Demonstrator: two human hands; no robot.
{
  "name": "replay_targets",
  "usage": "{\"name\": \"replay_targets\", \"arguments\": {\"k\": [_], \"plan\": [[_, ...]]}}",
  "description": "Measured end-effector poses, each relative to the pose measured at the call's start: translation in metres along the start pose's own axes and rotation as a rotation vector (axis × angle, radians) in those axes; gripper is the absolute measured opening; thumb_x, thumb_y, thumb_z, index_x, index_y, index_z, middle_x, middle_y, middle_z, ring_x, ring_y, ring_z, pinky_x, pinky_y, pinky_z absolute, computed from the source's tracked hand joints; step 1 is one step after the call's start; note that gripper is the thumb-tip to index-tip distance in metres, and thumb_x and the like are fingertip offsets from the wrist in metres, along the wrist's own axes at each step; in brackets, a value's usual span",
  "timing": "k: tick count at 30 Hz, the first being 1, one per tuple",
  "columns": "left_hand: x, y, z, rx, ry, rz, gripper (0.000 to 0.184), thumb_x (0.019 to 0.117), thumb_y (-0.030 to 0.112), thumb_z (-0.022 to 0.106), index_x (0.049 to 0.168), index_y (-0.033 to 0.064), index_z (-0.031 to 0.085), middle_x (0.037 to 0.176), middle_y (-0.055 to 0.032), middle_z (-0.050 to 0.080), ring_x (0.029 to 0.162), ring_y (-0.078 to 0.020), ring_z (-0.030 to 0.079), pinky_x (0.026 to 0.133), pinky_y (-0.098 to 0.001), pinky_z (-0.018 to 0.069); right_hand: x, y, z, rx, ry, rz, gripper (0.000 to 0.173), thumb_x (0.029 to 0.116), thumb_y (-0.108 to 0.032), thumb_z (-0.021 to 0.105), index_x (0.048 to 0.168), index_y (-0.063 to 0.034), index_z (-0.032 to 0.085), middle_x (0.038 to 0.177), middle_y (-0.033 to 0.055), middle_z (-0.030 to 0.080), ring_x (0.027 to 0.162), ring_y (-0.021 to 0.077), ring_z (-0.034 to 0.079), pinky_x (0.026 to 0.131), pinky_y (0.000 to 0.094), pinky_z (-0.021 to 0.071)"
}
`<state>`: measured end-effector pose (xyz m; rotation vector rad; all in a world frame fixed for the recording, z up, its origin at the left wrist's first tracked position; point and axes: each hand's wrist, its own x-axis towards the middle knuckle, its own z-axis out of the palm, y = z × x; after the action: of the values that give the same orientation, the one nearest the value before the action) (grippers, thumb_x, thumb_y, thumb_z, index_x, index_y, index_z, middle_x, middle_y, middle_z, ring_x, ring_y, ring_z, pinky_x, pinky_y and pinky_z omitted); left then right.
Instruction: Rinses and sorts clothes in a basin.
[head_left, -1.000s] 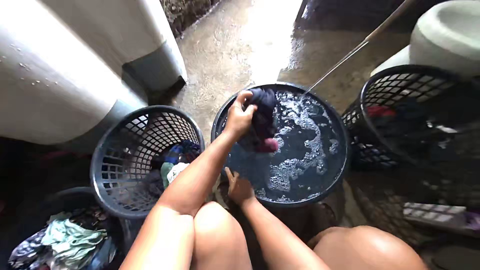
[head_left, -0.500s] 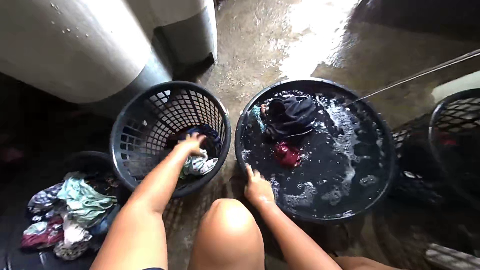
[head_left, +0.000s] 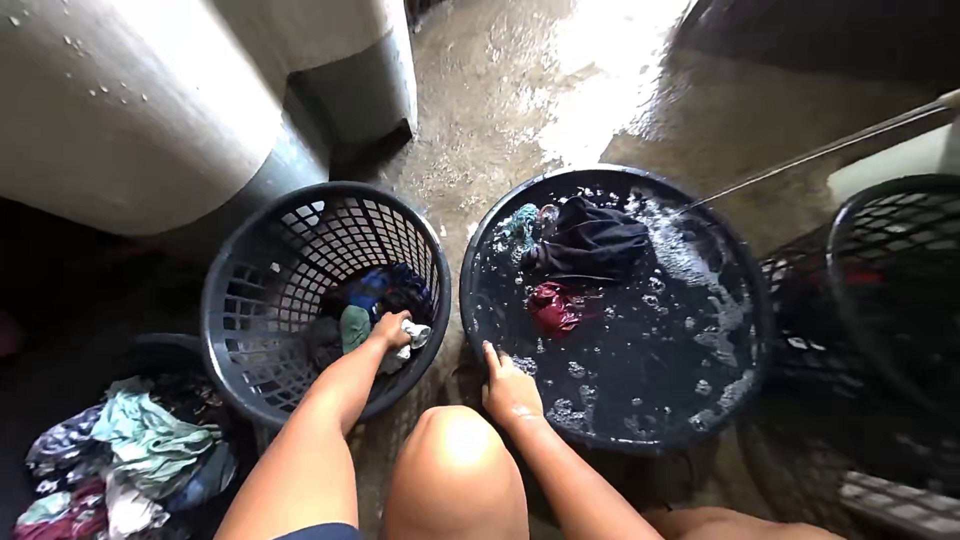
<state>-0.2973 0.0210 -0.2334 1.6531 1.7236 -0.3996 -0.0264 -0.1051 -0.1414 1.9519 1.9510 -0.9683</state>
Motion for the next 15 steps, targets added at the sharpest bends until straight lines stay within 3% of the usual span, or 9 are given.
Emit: {"name": "replay_targets", "arguments": {"k": [3,6,9,11,13,15], "plan": [[-0.022,0.013,-0.027,-0.148,0.001,0.036,0.049,0.0919,0.016,0.071,0.138,0.0053,0.059,0.135,-0.0271,0.06,0.13,-0.0427,0.056,0.109,-0.0633,0.0419,-0.001,0.001,-0.001,0.018,-0.023,0.0,0.081,0.0951,-0.019,0.058,0.166,-0.0309,0.02,0.15,0.0178,0.052,0.11,0.0382,0.069,0.088,0.0567,0.0567],[-0.071,0.037,-0.074,-0.461,0.222,0.114,0.043,0.0904,0.005,0.069,0.132,-0.0002,0.06,0.125,-0.025,0.064,0.117,-0.0356,0.063,0.102,-0.0561,0.0503,-0.003,0.003,-0.005,0.059,-0.041,0.0,0.083,0.0941,-0.017,0.059,0.166,-0.0322,0.02,0.147,0.0204,0.054,0.111,0.0409,0.068,0.089,0.0593,0.0559],[-0.148,0.075,-0.123,-0.726,0.471,0.254,0.041,0.0865,-0.004,0.066,0.127,-0.0007,0.058,0.108,-0.0162,0.068,0.095,-0.0215,0.068,0.086,-0.0433,0.058,-0.004,0.003,-0.006,0.089,-0.024,-0.012,0.084,0.0928,-0.016,0.06,0.165,-0.0321,0.022,0.144,0.0214,0.056,0.111,0.0413,0.068,0.089,0.06,0.0559],[-0.193,0.097,-0.148,-0.745,0.593,0.438,0.04,0.0782,0.0,0.067,0.118,0.0049,0.059,0.091,-0.0055,0.066,0.078,-0.0119,0.065,0.071,-0.0348,0.0585,-0.006,0.003,-0.008,0.095,-0.02,-0.012,0.085,0.0921,-0.016,0.062,0.165,-0.0318,0.022,0.146,0.021,0.055,0.115,0.0409,0.067,0.091,0.0605,0.0555],[-0.231,0.125,-0.17,-0.724,0.703,0.672,0.036,0.0769,0.01,0.07,0.111,0.0117,0.058,0.08,0.0088,0.06,0.066,0.0017,0.058,0.06,-0.0202,0.0533,-0.006,0.003,-0.006,0.089,-0.014,-0.007,0.086,0.0914,-0.018,0.063,0.165,-0.0324,0.022,0.145,0.0208,0.056,0.114,0.0409,0.067,0.091,0.0609,0.0553],[-0.253,0.156,-0.191,-0.697,0.82,0.912,0.036,0.0797,0.02,0.074,0.111,0.0192,0.058,0.087,0.0216,0.06,0.075,0.0129,0.057,0.068,-0.0099,0.0521,-0.005,0.003,-0.004,0.088,-0.004,-0.003,0.089,0.0896,-0.019,0.067,0.165,-0.0332,0.022,0.148,0.0196,0.053,0.115,0.0415,0.066,0.091,0.0624,0.055]]}}
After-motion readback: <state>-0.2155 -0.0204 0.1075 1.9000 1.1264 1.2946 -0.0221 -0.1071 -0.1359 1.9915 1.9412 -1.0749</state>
